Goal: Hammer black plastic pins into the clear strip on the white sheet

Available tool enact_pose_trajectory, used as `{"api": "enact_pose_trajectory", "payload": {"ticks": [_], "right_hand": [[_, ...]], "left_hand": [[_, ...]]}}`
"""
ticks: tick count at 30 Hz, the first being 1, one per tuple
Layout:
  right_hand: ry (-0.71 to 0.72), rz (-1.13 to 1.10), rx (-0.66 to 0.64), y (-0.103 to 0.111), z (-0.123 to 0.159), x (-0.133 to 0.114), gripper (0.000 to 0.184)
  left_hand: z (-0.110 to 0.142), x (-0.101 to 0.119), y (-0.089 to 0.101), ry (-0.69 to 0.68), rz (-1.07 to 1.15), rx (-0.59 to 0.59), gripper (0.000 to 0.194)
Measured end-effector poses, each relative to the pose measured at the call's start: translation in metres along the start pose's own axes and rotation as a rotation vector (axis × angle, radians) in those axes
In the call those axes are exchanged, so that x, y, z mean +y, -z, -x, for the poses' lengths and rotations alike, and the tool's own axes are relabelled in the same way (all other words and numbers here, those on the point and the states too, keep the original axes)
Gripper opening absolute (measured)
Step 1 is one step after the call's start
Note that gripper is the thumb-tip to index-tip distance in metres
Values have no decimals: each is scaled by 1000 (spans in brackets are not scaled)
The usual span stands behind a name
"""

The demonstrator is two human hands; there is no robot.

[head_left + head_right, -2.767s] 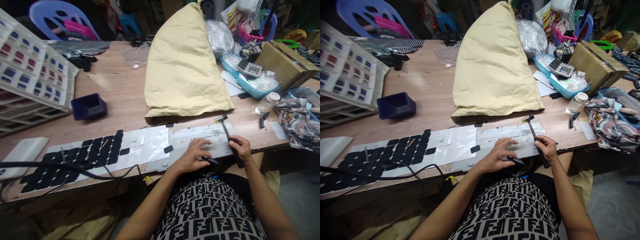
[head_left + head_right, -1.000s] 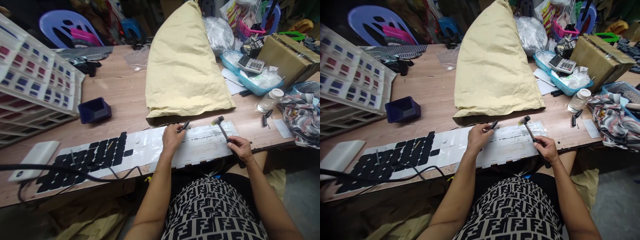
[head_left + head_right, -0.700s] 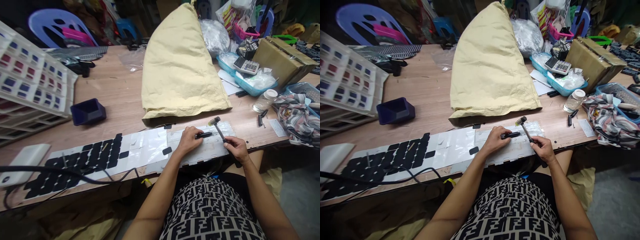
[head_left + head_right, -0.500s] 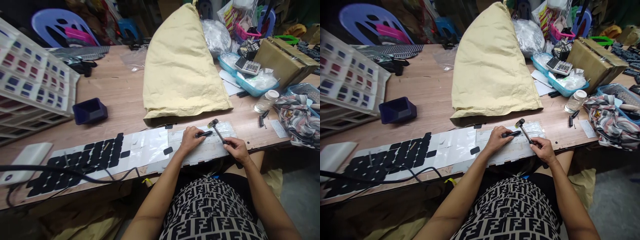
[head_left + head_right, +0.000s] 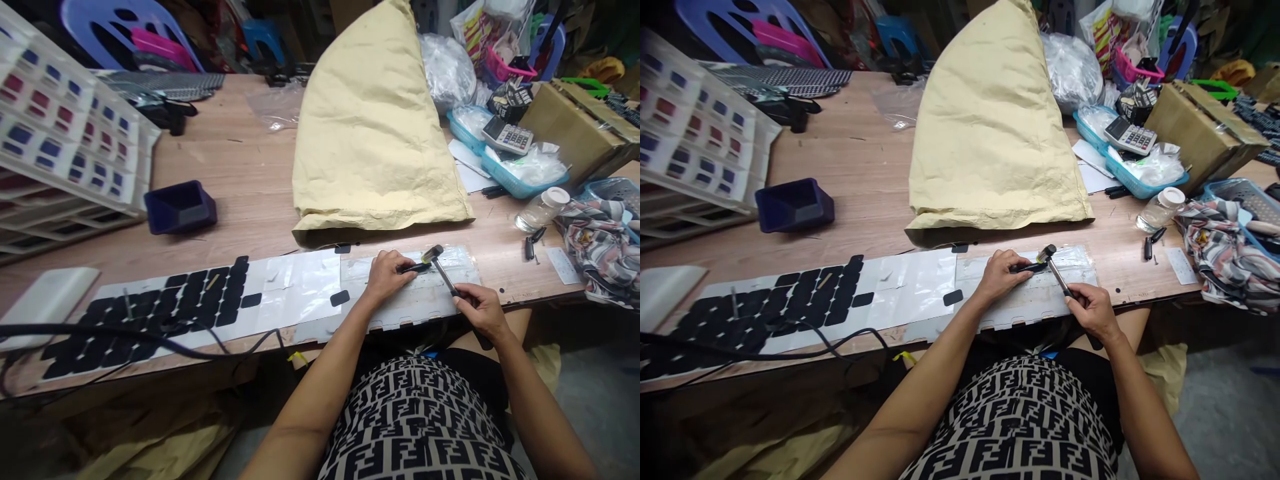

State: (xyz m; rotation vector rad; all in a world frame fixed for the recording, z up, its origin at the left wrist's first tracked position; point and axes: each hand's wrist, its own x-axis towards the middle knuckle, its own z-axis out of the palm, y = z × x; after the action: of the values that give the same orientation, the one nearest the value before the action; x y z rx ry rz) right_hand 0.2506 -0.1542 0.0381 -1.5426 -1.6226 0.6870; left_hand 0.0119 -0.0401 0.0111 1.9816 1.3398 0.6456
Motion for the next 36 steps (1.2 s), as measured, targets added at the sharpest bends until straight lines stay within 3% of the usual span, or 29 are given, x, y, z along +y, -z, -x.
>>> {"api": "enact_pose_trajectory", "payload": {"ticks": [4,11,17,20,23,27,32,36], "right_hand": [[14,-57,38,-2,-1,-6,23],[-2,-77,-49,-9,-6,-5,23],[-148,-360,143,-6,-8,14,25],[-181,-432,179,-2,-9,16,27],[-183,-446,156,-2,-9,17,29],[-207,-439,123,-3,-8,17,30],[-208,-436,114,-5,-7,16,31],[-196,-422,132,-6,-6,18,31]], "left_hand": [[0,0,0,-14,13,4,18],[0,0,-1,-1,15,7,19],[0,2,3,-12,7,-10,18],[17,10,14,-101,6,-78,17],[49,19,25,-280,-13,-204,16],[95,19,23,-439,-144,-297,16],[121,8,-2,-461,-379,-186,15],[124,11,-7,-428,-375,-161,14]]}}
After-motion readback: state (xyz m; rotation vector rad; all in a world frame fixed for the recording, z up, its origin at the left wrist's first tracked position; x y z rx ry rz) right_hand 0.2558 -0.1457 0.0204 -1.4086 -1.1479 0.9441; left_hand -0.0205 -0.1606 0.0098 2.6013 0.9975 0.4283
